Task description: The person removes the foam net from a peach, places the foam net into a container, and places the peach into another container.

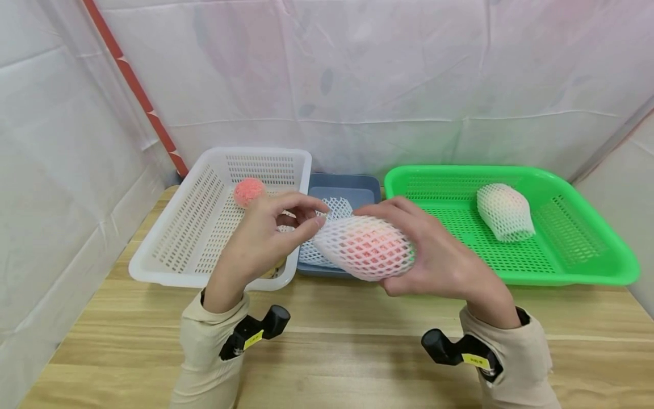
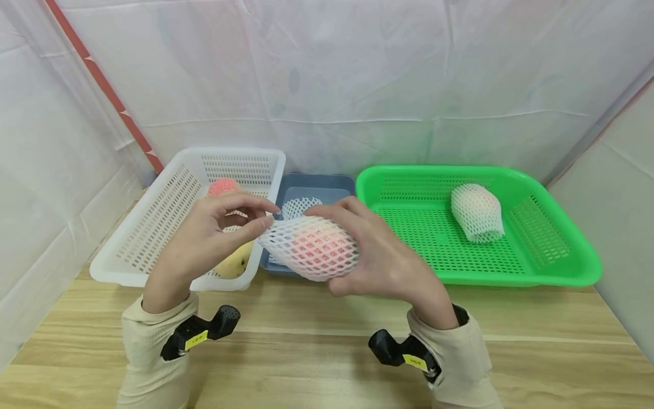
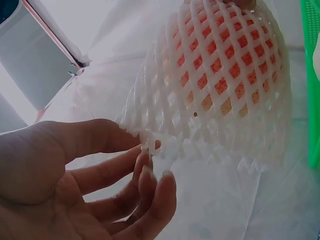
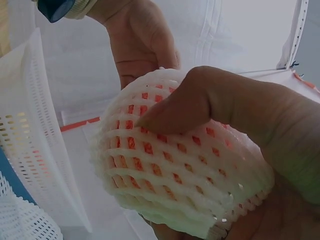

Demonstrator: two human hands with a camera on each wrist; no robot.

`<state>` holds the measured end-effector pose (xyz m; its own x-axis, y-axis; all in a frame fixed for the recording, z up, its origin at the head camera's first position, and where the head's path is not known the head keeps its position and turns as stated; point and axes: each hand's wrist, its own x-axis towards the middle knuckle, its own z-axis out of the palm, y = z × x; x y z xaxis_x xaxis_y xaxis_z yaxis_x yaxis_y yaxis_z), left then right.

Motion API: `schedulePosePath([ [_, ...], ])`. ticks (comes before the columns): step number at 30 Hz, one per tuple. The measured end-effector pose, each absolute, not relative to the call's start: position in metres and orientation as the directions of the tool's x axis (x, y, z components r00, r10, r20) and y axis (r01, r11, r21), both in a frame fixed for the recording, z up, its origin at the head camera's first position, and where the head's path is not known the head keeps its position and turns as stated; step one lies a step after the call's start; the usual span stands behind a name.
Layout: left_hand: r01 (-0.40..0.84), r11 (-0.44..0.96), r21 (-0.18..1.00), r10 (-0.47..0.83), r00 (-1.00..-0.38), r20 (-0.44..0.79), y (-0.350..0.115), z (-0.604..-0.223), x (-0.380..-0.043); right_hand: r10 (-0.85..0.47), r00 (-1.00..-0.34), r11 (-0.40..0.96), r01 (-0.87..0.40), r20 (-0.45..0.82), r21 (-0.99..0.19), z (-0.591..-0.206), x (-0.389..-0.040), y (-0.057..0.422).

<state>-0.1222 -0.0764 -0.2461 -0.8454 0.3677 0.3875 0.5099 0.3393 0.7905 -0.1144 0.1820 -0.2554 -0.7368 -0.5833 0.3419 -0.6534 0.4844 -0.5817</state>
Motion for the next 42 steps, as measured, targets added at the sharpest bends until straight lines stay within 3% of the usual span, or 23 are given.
schedulePosePath([
  [5,0.587,0.26,0.767,0.348,-0.798,0.492,-0.076,-0.248,-0.122,-0.583,-0.734,0.481,-0.658,0.35,-0.579,-0.255,-0.114,0.182],
  [8,0.585,0.233,0.777,0.323,-0.8,0.505,-0.076,-0.247,-0.122,-0.571,-0.741,0.486,-0.652,0.353,-0.582,-0.254,-0.114,0.182],
  [13,0.451,0.313,0.836,0.301,-0.882,0.363,-0.082,-0.244,-0.123,-0.542,-0.752,0.498,-0.647,0.375,-0.577,-0.253,-0.114,0.184],
  [22,0.353,0.236,0.905,0.45,-0.865,0.22,-0.082,-0.25,-0.134,-0.536,-0.727,0.474,-0.68,0.43,-0.559,-0.251,-0.115,0.186],
  [32,0.33,0.027,0.944,0.535,-0.802,0.265,-0.081,-0.253,-0.138,-0.54,-0.687,0.44,-0.722,0.486,-0.533,-0.25,-0.117,0.185],
  [39,0.193,-0.081,0.978,0.487,-0.848,0.208,-0.076,-0.252,-0.138,-0.522,-0.689,0.424,-0.721,0.503,-0.548,-0.25,-0.118,0.185],
  [42,0.197,-0.063,0.978,0.474,-0.857,0.204,-0.076,-0.254,-0.136,-0.517,-0.691,0.422,-0.72,0.505,-0.551,-0.249,-0.116,0.185],
])
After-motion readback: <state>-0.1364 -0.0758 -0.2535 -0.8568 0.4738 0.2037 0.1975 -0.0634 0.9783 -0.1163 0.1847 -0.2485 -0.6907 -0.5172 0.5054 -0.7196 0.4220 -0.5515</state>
